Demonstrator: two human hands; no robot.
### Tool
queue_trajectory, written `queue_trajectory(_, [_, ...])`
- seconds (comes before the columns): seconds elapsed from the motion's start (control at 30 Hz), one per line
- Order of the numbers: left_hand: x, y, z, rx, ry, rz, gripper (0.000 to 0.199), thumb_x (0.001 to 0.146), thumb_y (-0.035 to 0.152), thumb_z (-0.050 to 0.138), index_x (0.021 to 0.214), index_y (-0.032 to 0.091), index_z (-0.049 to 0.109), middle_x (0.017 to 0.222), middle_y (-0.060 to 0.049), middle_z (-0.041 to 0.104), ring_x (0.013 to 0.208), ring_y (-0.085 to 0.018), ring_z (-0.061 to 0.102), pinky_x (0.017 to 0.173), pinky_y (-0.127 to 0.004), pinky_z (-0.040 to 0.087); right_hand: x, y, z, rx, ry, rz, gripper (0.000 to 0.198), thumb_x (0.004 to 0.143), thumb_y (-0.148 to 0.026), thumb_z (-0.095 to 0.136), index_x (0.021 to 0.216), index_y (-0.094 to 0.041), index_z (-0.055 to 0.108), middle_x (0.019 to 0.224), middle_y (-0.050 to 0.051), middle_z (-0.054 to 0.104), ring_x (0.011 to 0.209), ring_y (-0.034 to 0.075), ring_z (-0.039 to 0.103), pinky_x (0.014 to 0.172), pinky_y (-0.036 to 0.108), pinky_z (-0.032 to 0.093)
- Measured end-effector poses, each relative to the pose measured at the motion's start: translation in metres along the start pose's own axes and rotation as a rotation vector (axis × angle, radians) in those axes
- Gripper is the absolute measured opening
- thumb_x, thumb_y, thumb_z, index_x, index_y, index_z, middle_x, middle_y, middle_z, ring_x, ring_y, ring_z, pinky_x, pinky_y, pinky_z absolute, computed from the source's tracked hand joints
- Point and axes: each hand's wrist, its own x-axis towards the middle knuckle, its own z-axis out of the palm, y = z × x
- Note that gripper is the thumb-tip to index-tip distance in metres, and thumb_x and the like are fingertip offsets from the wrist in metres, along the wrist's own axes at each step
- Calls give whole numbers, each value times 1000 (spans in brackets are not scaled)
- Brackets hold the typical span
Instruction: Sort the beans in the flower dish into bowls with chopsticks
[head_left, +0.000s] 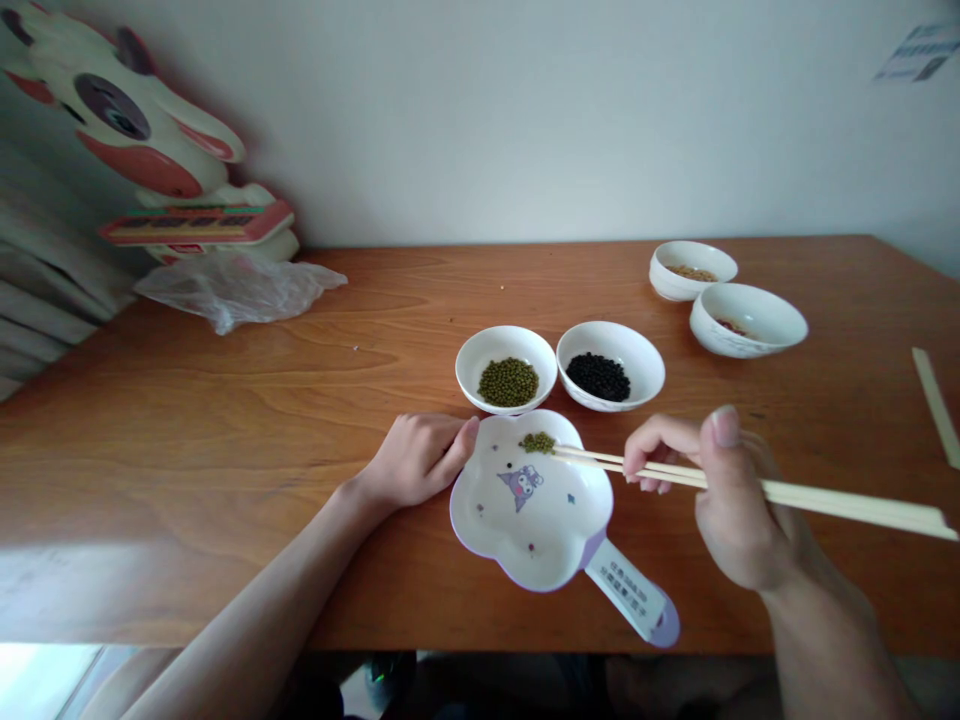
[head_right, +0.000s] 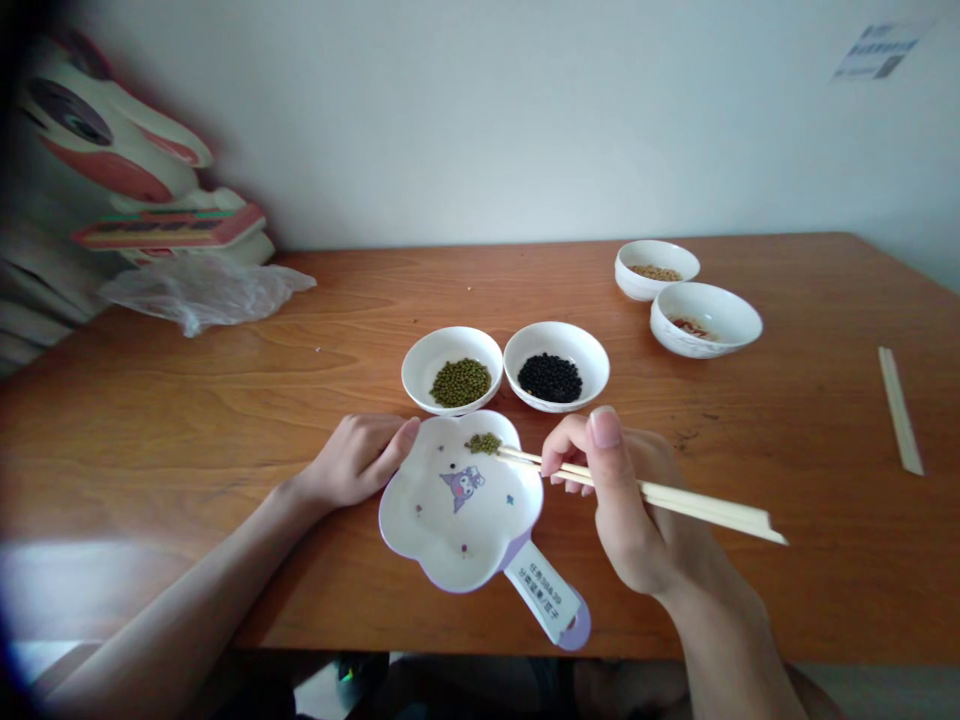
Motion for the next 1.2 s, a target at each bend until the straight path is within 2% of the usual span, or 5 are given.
queue_trajectory(0.3, [1, 2, -2, -1, 14, 14, 49, 109, 37, 31, 66, 18, 46, 62, 0, 54, 54, -10, 38, 58, -29, 26, 4, -1, 3, -9, 105, -6, 81, 104, -69, 17, 66, -24, 72, 61, 5, 65, 62, 20, 60, 63, 35, 42])
queue_trajectory(0.47, [1, 2, -1, 2, 17, 20, 51, 110, 37, 30, 66, 18, 47, 62, 0, 55, 53, -10, 39, 58, -29, 26, 3, -2, 1, 10, 168, -20, 83, 103, -70, 15, 64, -25, 73, 62, 7, 67, 62, 23, 61, 63, 39, 41])
queue_trajectory(0.7, [2, 2, -1, -4, 16, 5, 52, 110, 40, 29, 66, 18, 46, 62, -1, 55, 54, -11, 39, 58, -29, 27, 16, -20, 5, 102, 385, -81, 86, 99, -75, 14, 61, -27, 74, 63, 12, 69, 66, 29, 64, 66, 43, 44])
queue_trajectory(0.97, [1, 1, -1, -21, -4, 13, 51, 110, 39, 29, 68, 18, 48, 63, 0, 55, 55, -11, 41, 59, -28, 29, 44, -33, 30, 156, 287, -105, 81, 98, -78, 19, 67, -25, 71, 62, 8, 64, 61, 24, 60, 60, 40, 44])
queue_trajectory(1.2, [1, 2, 0, -4, 18, 32, 52, 110, 38, 29, 67, 18, 50, 63, -1, 56, 54, -11, 39, 58, -29, 27, 20, -12, 11, 155, 289, -55, 84, 96, -80, 15, 71, -26, 74, 70, 11, 69, 69, 29, 63, 63, 43, 44])
